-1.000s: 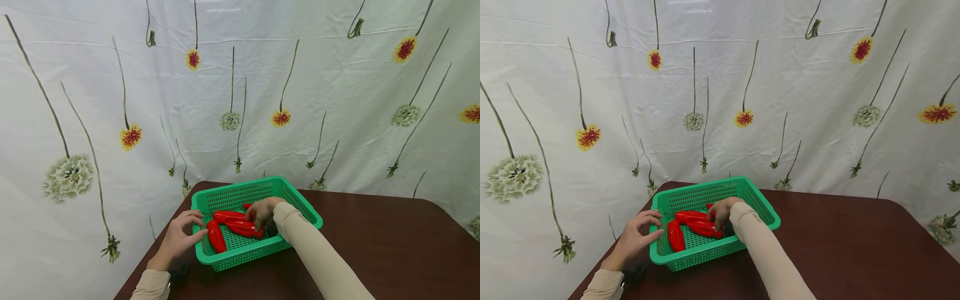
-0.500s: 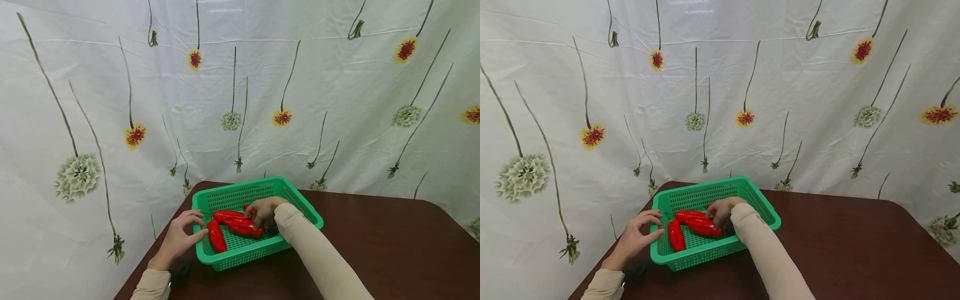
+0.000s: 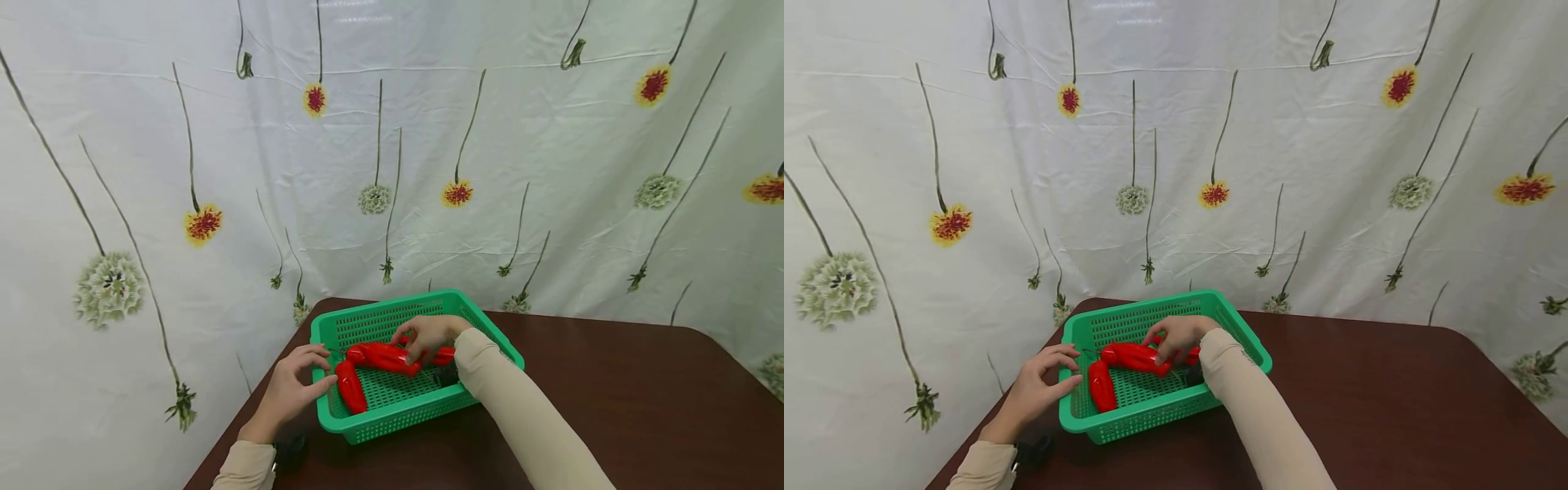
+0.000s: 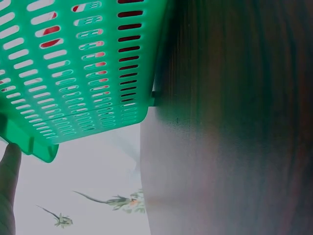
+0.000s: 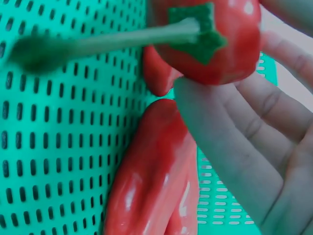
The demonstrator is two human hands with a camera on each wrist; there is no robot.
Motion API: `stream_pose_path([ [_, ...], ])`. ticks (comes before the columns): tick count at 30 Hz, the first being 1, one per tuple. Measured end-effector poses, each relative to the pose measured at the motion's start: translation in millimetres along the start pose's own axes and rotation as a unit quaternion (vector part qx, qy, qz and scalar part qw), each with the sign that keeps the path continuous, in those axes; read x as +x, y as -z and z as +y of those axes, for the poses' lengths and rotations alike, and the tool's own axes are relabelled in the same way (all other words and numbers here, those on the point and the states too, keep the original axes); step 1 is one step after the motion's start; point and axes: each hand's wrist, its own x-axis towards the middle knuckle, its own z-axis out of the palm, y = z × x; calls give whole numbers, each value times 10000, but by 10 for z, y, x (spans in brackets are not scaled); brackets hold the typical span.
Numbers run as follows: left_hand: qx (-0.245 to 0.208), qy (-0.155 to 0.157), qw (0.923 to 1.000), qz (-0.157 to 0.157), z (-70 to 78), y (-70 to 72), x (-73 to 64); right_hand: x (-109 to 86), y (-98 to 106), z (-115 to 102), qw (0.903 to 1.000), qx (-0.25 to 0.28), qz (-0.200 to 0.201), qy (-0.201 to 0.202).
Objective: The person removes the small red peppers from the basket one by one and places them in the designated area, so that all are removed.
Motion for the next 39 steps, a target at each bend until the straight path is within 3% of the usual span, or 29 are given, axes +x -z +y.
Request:
stream_pose_path([
  [11, -21, 24, 10000, 11, 22, -5, -33, -202, 57, -38, 9977, 551, 394, -66],
  [20, -79, 81, 9999, -36, 91, 13, -102, -356, 40, -87, 9898, 1053, 961, -67],
  [27, -37, 111, 9999, 6, 138, 11, -130, -499, 42, -153, 9817, 1503, 1161, 105],
  [32, 10, 88, 10000, 32, 120, 18, -116, -524, 37, -149, 9822, 1381, 1271, 117],
  [39, 22, 118, 9999, 13, 136, 29, -107, -509, 36, -159, 9858, 1242, 1133, -57],
])
